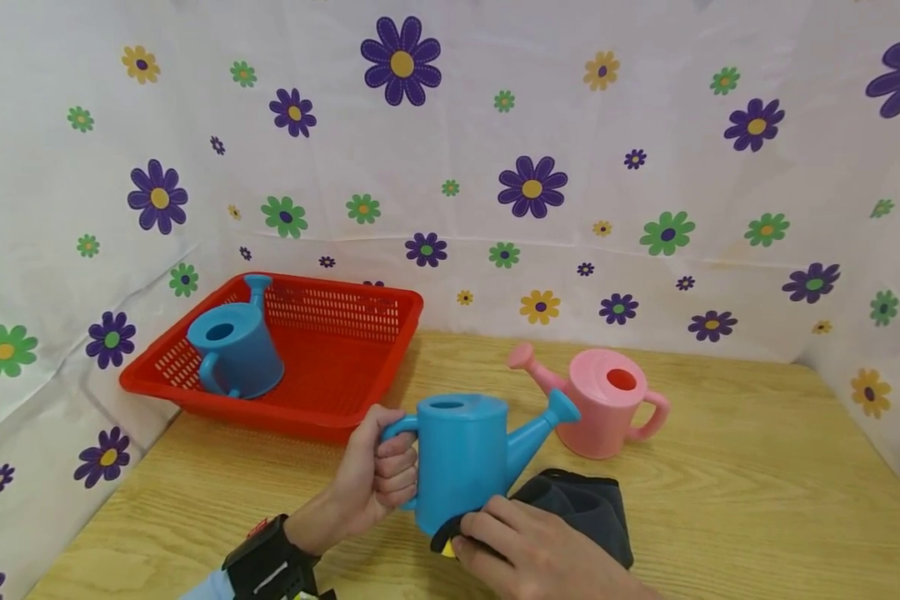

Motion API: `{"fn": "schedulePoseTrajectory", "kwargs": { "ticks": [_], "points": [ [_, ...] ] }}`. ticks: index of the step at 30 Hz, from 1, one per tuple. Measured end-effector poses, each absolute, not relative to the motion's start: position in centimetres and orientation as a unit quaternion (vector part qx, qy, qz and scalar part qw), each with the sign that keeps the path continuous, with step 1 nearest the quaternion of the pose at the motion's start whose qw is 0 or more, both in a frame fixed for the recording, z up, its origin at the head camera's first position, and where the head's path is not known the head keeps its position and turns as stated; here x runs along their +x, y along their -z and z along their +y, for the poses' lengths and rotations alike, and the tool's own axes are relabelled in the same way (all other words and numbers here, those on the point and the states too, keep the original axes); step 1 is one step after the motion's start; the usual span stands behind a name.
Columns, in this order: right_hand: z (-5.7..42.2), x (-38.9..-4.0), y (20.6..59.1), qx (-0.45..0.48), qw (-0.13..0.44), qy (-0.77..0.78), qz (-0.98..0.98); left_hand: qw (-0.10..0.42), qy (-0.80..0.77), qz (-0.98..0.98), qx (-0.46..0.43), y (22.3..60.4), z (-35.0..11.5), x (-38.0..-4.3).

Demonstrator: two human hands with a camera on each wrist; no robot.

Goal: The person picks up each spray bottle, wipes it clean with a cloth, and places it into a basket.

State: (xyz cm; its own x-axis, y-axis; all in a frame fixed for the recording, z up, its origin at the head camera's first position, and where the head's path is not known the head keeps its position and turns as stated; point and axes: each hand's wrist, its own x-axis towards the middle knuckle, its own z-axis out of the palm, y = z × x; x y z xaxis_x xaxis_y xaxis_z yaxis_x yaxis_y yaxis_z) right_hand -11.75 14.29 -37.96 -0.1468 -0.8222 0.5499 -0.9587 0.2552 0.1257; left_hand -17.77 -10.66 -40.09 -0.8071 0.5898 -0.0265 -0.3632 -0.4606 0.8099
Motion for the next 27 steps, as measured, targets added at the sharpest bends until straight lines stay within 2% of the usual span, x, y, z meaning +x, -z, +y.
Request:
{"fn": "schedulePoseTrajectory", "kwargs": {
  "ticks": [11,18,24,27],
  "points": [
    [14.6,-11.9,37.4,0.586,0.286,-0.136,-0.746,0.292,-0.832,0.453,0.130,39.9,-10.7,-17.7],
    [14.6,-12.8,36.6,0.573,0.373,-0.159,-0.712,0.306,-0.827,0.441,0.169,40.3,-10.6,-17.6],
    [15.2,-12.7,36.1,0.535,0.371,-0.149,-0.744,0.315,-0.824,0.439,0.172,40.5,-10.6,-17.3],
    [15.2,-12.9,35.8,0.526,0.388,-0.152,-0.742,0.319,-0.822,0.438,0.175,40.6,-10.6,-17.3]
  ]
}}
